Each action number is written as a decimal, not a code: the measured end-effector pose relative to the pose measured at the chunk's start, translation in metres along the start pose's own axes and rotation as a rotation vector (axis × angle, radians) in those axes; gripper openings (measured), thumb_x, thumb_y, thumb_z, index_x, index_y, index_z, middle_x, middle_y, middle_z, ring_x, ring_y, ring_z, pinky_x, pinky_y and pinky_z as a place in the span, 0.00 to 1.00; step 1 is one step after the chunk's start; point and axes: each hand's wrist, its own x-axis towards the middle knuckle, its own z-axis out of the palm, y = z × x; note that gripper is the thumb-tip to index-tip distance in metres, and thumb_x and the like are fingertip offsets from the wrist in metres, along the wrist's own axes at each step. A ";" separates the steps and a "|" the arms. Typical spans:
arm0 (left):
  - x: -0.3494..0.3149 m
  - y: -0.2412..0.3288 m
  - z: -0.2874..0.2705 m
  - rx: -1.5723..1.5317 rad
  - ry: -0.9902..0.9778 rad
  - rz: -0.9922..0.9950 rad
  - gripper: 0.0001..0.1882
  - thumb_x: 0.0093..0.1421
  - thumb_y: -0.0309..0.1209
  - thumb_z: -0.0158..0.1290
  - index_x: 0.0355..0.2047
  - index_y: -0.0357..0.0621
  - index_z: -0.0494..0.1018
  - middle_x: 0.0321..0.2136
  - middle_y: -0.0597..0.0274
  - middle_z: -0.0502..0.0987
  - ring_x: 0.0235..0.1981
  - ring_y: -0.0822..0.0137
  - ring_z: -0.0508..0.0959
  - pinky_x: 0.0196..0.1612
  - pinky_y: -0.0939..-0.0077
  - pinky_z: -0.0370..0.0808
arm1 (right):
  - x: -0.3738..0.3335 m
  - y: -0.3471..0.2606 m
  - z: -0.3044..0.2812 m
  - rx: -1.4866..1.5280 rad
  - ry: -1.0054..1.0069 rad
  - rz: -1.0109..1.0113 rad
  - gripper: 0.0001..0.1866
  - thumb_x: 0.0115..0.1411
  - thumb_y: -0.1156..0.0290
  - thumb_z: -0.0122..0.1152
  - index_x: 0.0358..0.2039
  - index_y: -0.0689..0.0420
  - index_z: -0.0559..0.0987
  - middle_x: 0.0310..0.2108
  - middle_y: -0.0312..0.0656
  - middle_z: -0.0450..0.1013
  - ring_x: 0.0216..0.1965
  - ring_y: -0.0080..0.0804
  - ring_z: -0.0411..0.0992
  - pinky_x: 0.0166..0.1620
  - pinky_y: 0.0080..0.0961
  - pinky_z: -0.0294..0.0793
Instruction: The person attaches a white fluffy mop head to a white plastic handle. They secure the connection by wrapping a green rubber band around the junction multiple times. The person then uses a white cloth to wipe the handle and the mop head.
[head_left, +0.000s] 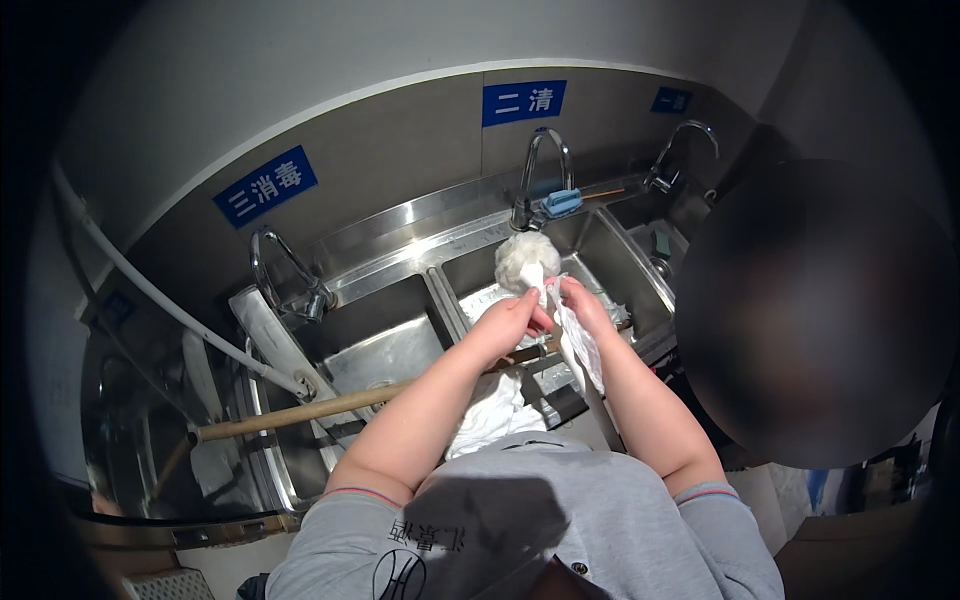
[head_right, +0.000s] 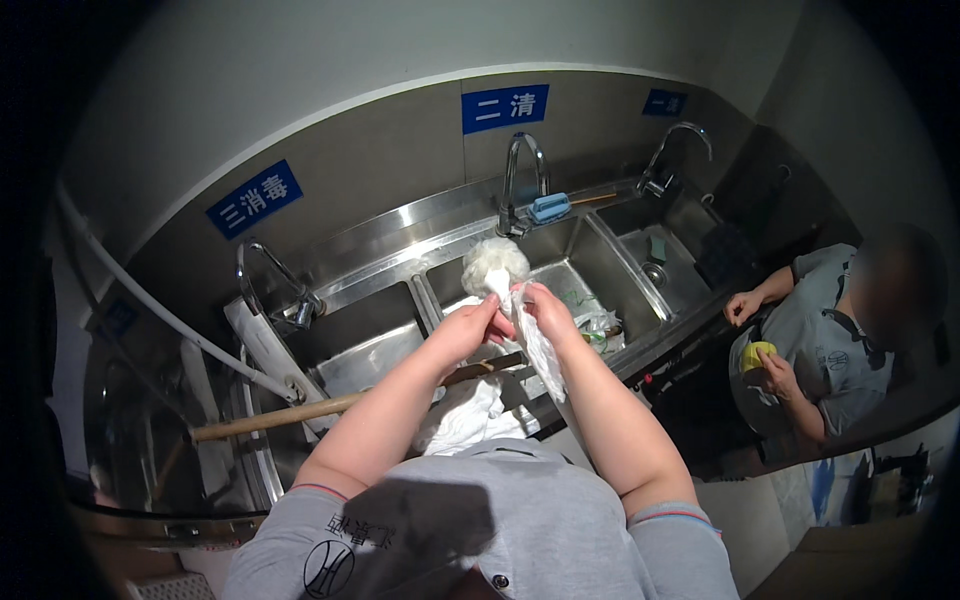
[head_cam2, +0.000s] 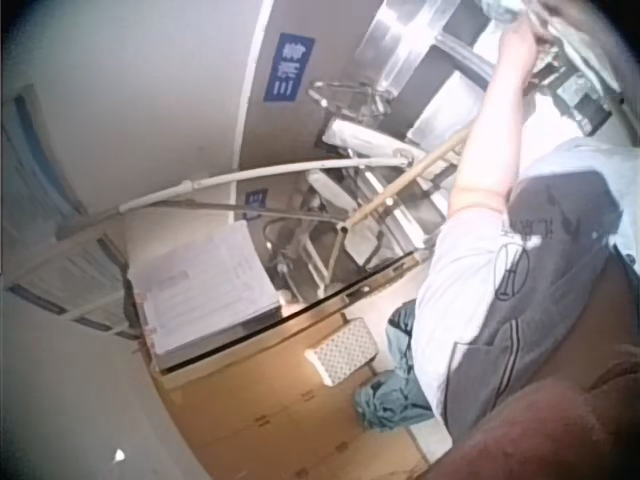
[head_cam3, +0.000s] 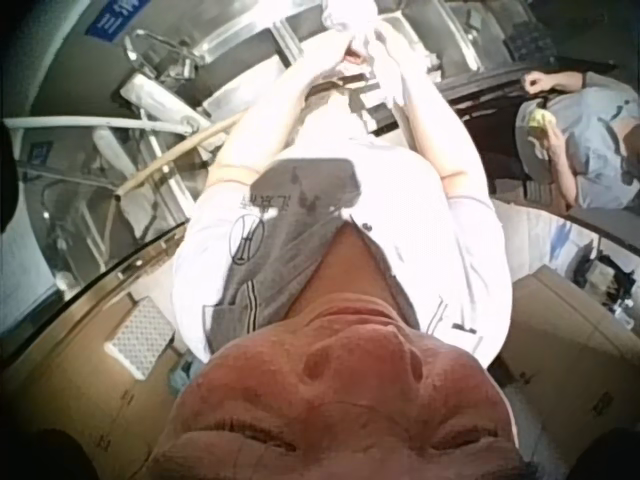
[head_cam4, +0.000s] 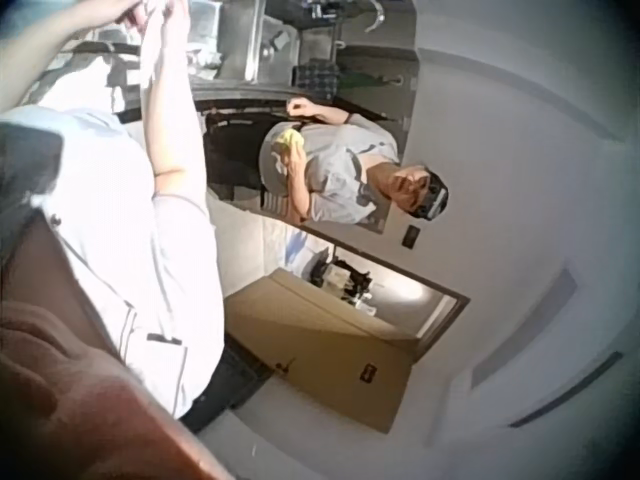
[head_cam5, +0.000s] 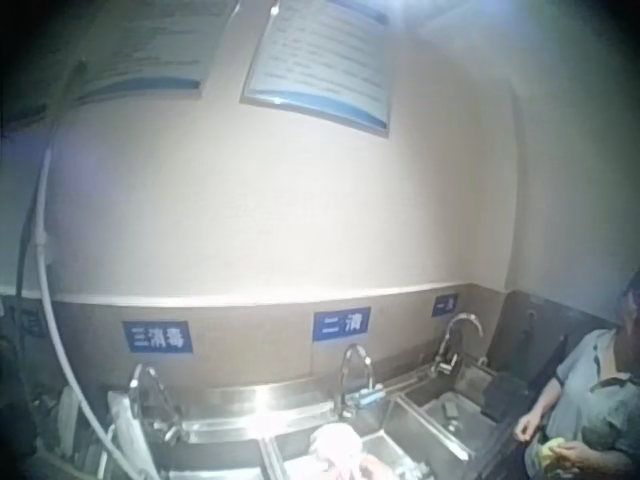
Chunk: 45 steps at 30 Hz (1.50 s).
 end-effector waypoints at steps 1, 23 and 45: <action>0.000 -0.007 0.006 -0.053 0.154 -0.030 0.10 0.59 0.32 0.43 0.34 0.41 0.71 0.28 0.64 0.73 0.30 0.71 0.71 0.40 0.78 0.66 | -0.004 -0.005 -0.005 0.054 -0.154 0.082 0.12 0.55 0.73 0.47 0.41 0.55 0.67 0.32 0.43 0.70 0.32 0.30 0.70 0.34 0.23 0.70; 0.006 -0.022 0.003 -0.886 0.082 -0.087 0.12 0.60 0.40 0.45 0.38 0.47 0.67 0.30 0.66 0.74 0.29 0.71 0.73 0.34 0.75 0.70 | -0.015 0.062 -0.039 -0.251 -0.130 0.784 0.12 0.58 0.64 0.47 0.23 0.56 0.71 0.15 0.37 0.65 0.18 0.26 0.66 0.22 0.25 0.69; 0.035 -0.025 -0.028 -0.814 -0.129 -0.493 0.11 0.61 0.36 0.42 0.42 0.47 0.63 0.32 0.57 0.73 0.26 0.67 0.77 0.20 0.82 0.76 | -0.032 0.058 -0.021 -0.541 -0.036 -0.074 0.19 0.59 0.71 0.48 0.52 0.54 0.62 0.35 0.37 0.67 0.33 0.21 0.68 0.38 0.17 0.67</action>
